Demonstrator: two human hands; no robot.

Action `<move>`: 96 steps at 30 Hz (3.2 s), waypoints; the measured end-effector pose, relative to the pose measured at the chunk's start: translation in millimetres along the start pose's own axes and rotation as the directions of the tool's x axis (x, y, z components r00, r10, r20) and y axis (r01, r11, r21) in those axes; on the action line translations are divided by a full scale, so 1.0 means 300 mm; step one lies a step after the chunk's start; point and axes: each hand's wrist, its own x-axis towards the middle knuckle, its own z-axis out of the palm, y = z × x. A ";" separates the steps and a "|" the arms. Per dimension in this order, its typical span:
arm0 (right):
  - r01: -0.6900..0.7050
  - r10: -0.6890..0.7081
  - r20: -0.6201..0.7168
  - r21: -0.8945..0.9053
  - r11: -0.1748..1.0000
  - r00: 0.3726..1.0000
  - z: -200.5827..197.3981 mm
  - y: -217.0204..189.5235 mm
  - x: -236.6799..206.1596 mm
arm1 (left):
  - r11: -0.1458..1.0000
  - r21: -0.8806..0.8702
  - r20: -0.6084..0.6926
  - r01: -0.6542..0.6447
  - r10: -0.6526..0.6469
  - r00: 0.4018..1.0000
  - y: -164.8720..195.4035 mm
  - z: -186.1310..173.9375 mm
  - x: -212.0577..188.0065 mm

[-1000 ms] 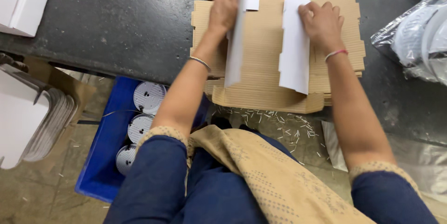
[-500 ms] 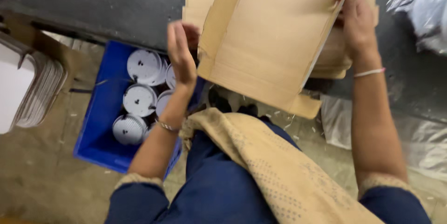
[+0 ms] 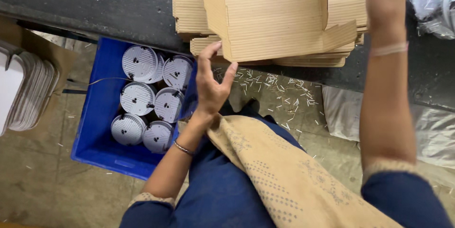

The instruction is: The person folds flat white cardboard boxes into open boxes on the workbench and stacks the folded boxes. They then place a plastic-wrapped round light fixture into one of the folded boxes and continue folding more boxes.

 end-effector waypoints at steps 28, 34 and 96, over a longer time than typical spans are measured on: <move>0.485 -0.254 0.431 -0.597 0.640 0.866 0.389 -0.302 -0.409 | 0.933 0.353 0.179 -0.062 -0.002 0.984 0.159 -0.034 0.225; 0.312 -0.079 0.402 -0.558 0.769 0.912 0.303 -0.266 -0.265 | 0.967 -0.018 -0.303 -0.255 0.238 0.923 0.051 -0.186 0.403; 0.050 0.075 0.372 -0.317 0.947 0.925 0.278 -0.314 0.016 | 0.747 -0.562 0.243 0.355 -0.262 0.934 -0.248 -0.042 0.669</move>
